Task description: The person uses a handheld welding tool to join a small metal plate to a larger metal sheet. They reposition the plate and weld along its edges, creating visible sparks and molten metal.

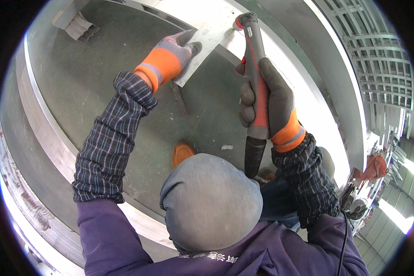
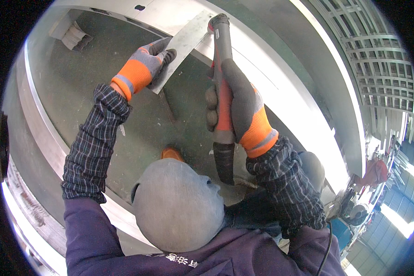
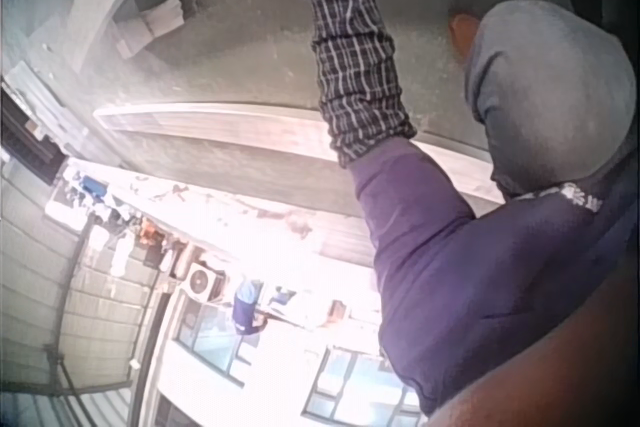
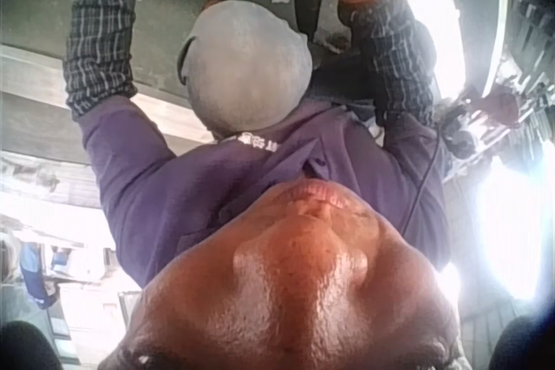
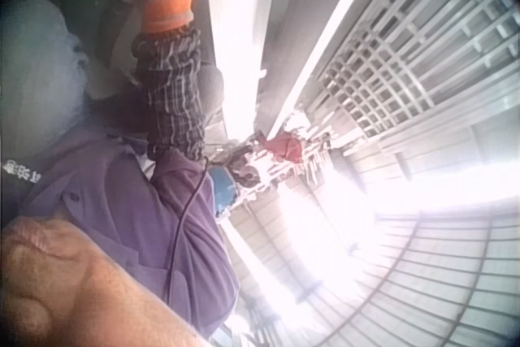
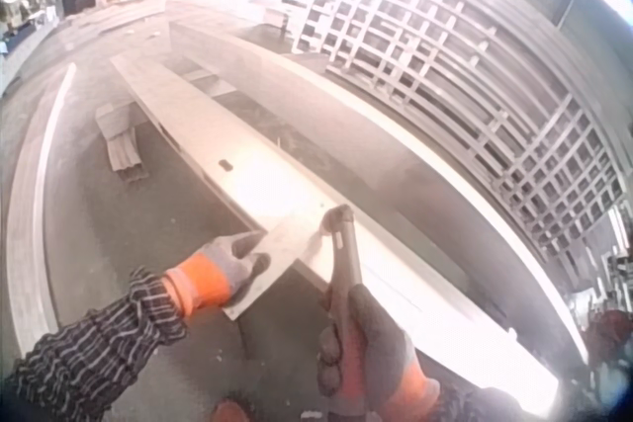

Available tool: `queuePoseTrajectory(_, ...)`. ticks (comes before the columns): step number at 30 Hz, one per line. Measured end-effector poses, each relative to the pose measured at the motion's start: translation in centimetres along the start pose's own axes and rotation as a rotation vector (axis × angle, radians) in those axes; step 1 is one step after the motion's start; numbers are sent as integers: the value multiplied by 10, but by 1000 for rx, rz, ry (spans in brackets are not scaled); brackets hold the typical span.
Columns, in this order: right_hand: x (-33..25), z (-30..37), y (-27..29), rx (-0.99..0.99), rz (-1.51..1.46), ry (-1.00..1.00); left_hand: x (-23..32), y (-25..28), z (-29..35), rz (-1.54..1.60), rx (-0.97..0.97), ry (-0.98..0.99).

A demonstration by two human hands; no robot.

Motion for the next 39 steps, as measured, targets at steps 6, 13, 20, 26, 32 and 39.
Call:
queuePoseTrajectory(6,-7,4,-9,51,-51,40,15,0,4,-47,7,24)
queuePoseTrajectory(13,-8,7,-12,73,-51,7,6,-2,1,-38,-55,104)
queuePoseTrajectory(20,-1,4,-8,24,-28,-53,13,2,2,-22,-2,-15)
queuePoseTrajectory(26,1,6,-8,23,16,-40,2,1,-2,-58,3,50)
queuePoseTrajectory(32,6,8,-8,28,33,-42,1,0,2,11,-31,126)
queuePoseTrajectory(39,9,14,-16,46,-64,-59,2,2,5,-52,-14,159)
Point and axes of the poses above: each hand's wrist, its own z-axis away from the middle knuckle, its own y-axis out of the back of the hand, x = y × z, the point moved 9 cm from there along -z, towards the middle knuckle, and after that the axes turned 10 degrees about -y, right-handed, at the moved point
